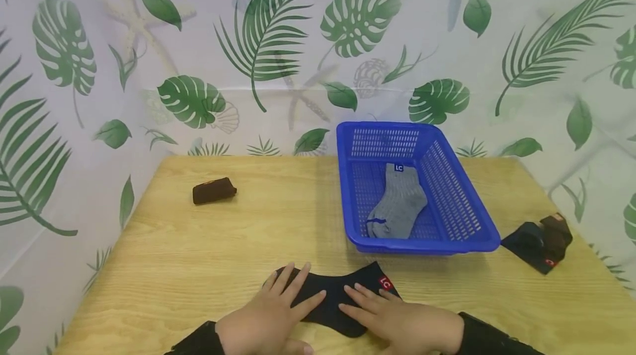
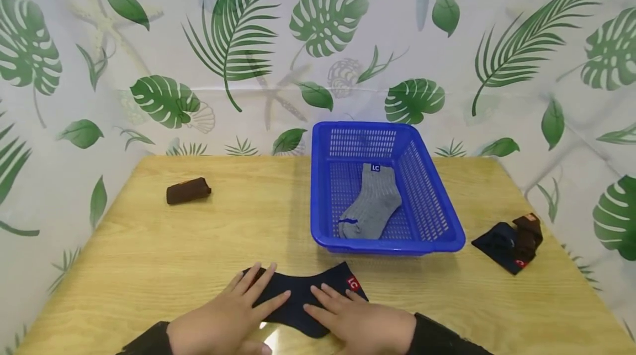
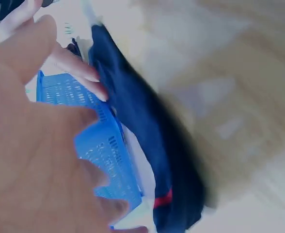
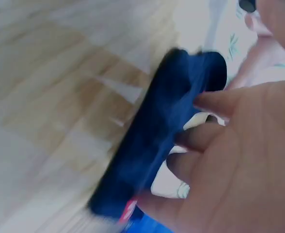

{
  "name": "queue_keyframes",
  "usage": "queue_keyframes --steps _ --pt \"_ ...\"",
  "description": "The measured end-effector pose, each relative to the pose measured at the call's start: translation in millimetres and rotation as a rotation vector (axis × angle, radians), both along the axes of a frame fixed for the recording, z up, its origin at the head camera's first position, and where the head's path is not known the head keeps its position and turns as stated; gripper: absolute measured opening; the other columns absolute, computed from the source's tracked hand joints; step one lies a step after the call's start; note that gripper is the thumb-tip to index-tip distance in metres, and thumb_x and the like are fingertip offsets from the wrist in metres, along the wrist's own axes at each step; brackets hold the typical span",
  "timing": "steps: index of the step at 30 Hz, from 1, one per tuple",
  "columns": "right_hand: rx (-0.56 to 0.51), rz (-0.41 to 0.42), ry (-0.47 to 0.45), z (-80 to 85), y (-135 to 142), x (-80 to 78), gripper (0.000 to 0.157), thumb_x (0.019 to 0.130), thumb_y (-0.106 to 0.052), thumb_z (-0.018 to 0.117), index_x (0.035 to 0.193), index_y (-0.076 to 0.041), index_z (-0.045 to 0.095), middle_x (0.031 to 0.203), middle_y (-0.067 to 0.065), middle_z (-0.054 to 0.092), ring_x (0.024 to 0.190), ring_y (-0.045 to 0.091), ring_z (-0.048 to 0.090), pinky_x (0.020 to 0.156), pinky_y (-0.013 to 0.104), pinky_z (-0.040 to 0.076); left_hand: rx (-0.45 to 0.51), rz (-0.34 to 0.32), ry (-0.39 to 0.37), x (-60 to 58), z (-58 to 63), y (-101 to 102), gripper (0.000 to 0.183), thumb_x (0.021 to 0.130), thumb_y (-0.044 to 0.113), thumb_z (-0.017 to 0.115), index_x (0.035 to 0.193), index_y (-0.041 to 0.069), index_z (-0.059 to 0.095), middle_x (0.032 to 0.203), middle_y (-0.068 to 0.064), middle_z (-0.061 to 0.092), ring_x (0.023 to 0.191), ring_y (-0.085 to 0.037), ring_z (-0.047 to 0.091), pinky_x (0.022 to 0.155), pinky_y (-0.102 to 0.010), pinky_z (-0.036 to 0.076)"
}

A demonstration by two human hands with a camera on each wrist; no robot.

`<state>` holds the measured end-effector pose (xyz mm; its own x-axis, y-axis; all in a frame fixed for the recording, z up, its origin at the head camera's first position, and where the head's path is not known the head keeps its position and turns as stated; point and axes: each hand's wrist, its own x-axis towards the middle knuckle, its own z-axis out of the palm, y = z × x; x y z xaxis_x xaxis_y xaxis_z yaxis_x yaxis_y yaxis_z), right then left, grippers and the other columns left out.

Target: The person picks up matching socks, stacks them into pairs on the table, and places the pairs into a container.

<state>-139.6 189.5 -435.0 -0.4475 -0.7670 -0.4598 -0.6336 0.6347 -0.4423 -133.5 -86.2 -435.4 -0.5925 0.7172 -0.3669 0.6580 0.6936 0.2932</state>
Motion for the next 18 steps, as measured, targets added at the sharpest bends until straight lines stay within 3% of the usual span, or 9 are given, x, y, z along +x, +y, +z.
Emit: queue_keyframes --steps 3,9,15,18 --pt "0.007 -0.072 -0.003 3.7 9 2.0 0.085 0.082 -0.072 0.041 0.151 -0.029 0.015 0.160 0.014 0.006 0.143 0.038 0.005 0.105 0.071 0.018 -0.030 -0.015 0.006 0.9 1.7 -6 0.076 0.084 0.070 0.039 0.148 0.033 0.024 0.158 -0.021 0.007 0.141 -0.045 0.007 0.108 -0.065 0.024" --pt "0.028 -0.030 0.066 -5.1 22 4.6 0.096 0.078 -0.075 0.042 0.152 -0.026 0.004 0.159 0.020 -0.006 0.143 0.040 -0.001 0.107 0.070 0.011 -0.048 0.049 -0.113 -3.8 0.2 -18 0.084 0.074 0.074 0.049 0.146 0.043 0.021 0.157 -0.025 0.006 0.143 -0.042 0.001 0.109 -0.067 0.017" --pt "-0.012 -0.044 0.045 -9.2 32 6.1 0.092 0.081 -0.072 0.042 0.151 -0.028 0.004 0.159 0.018 -0.008 0.143 0.039 -0.002 0.106 0.072 0.008 -0.023 0.041 -0.078 -4.6 -6.3 -21 0.085 0.072 0.077 0.047 0.146 0.044 0.020 0.156 -0.027 0.007 0.143 -0.042 0.002 0.103 -0.075 0.014" --pt "-0.097 -0.098 0.014 -9.7 39 4.2 0.081 0.085 -0.065 0.045 0.151 -0.029 0.015 0.160 0.016 -0.001 0.143 0.041 0.003 0.106 0.072 0.012 0.007 0.048 -0.068 -5.5 -8.5 -20 0.082 0.075 0.075 0.047 0.146 0.042 0.023 0.155 -0.028 0.011 0.142 -0.043 0.008 0.101 -0.076 0.018"
